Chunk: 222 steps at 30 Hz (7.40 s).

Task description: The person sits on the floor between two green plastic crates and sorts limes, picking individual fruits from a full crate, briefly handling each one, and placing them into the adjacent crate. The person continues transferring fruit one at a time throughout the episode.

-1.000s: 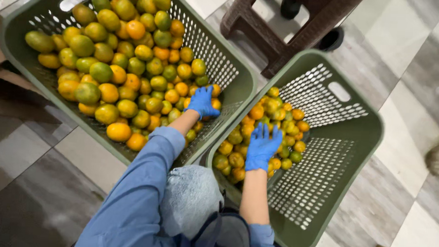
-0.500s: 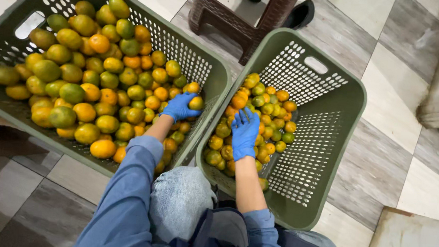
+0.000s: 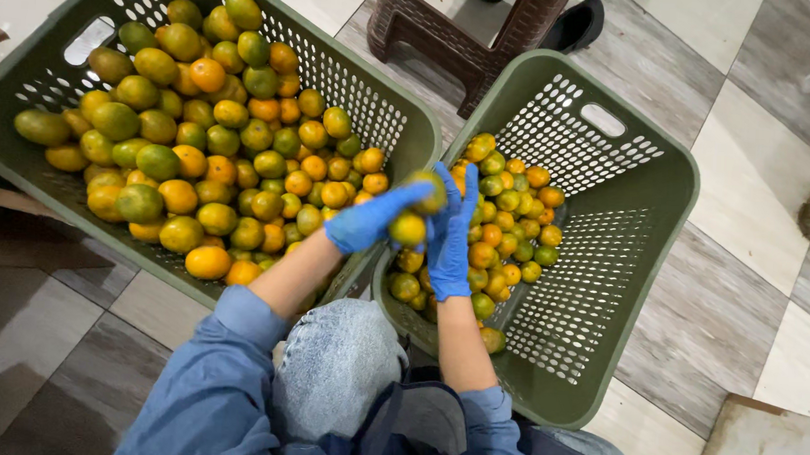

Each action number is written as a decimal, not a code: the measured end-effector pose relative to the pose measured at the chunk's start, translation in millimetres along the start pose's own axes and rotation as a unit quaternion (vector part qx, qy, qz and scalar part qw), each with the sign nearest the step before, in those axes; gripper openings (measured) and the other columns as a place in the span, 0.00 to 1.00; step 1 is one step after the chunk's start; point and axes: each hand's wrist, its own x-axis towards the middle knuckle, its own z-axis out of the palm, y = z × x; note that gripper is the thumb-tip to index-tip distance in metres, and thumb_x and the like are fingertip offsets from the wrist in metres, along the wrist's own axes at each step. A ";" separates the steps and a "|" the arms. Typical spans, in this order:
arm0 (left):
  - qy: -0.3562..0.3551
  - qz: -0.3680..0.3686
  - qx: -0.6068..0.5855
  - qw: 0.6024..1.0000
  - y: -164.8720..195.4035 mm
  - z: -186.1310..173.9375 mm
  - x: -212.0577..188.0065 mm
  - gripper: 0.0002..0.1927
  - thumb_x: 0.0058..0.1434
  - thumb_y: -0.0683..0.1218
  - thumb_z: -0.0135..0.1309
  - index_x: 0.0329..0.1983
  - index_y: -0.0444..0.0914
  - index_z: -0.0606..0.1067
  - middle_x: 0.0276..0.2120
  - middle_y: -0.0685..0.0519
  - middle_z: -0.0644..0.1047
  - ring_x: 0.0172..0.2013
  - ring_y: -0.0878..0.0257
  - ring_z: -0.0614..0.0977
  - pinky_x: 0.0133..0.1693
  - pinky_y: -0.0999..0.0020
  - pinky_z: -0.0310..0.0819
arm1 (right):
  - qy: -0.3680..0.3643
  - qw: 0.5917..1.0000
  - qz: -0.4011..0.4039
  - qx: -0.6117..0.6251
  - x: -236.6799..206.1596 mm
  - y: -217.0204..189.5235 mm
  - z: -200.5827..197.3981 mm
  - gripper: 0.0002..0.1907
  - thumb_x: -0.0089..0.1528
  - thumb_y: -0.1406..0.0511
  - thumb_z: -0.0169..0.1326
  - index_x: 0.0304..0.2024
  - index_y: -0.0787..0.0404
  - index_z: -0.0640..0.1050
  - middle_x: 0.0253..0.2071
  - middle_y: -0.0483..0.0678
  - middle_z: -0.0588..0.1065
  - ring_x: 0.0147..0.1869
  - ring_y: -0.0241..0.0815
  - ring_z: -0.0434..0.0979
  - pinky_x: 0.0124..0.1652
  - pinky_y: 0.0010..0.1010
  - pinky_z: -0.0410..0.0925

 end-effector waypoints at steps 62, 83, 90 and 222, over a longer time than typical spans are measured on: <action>0.259 0.129 0.294 0.911 -91.4 -142.9 29.9 0.31 0.68 0.66 0.55 0.58 0.37 0.71 0.39 0.38 0.78 0.37 0.43 0.81 0.37 0.49 0.76 | 0.287 0.914 0.171 0.229 13.4 61.7 -140.2 0.34 0.64 0.44 0.47 0.66 0.54 0.68 0.60 0.50 0.72 0.50 0.42 0.74 0.42 0.35 0.71; 0.156 0.362 0.543 0.741 -55.9 41.3 22.4 0.28 0.73 0.56 0.45 0.74 0.45 0.63 0.60 0.44 0.70 0.59 0.44 0.75 0.62 0.54 0.70 | -0.007 0.947 0.147 0.286 -17.2 75.7 -79.8 0.30 0.73 0.47 0.40 0.71 0.56 0.62 0.70 0.49 0.66 0.72 0.47 0.65 0.74 0.40 0.56; 0.214 0.456 0.622 0.600 -30.4 22.0 15.1 0.30 0.63 0.60 0.51 0.67 0.48 0.67 0.59 0.47 0.72 0.59 0.46 0.74 0.62 0.48 0.65 | 0.135 0.881 0.190 0.413 -7.2 83.4 -147.7 0.29 0.69 0.50 0.49 0.66 0.60 0.70 0.68 0.51 0.67 0.70 0.51 0.68 0.67 0.45 0.65; 0.068 0.496 0.431 0.751 -24.4 20.9 -18.9 0.40 0.66 0.49 0.59 0.76 0.42 0.53 0.76 0.42 0.53 0.79 0.42 0.49 0.77 0.42 0.39 | 0.041 0.904 0.159 0.394 -12.7 -0.9 -29.0 0.35 0.65 0.46 0.49 0.71 0.52 0.68 0.74 0.59 0.62 0.78 0.58 0.58 0.74 0.52 0.53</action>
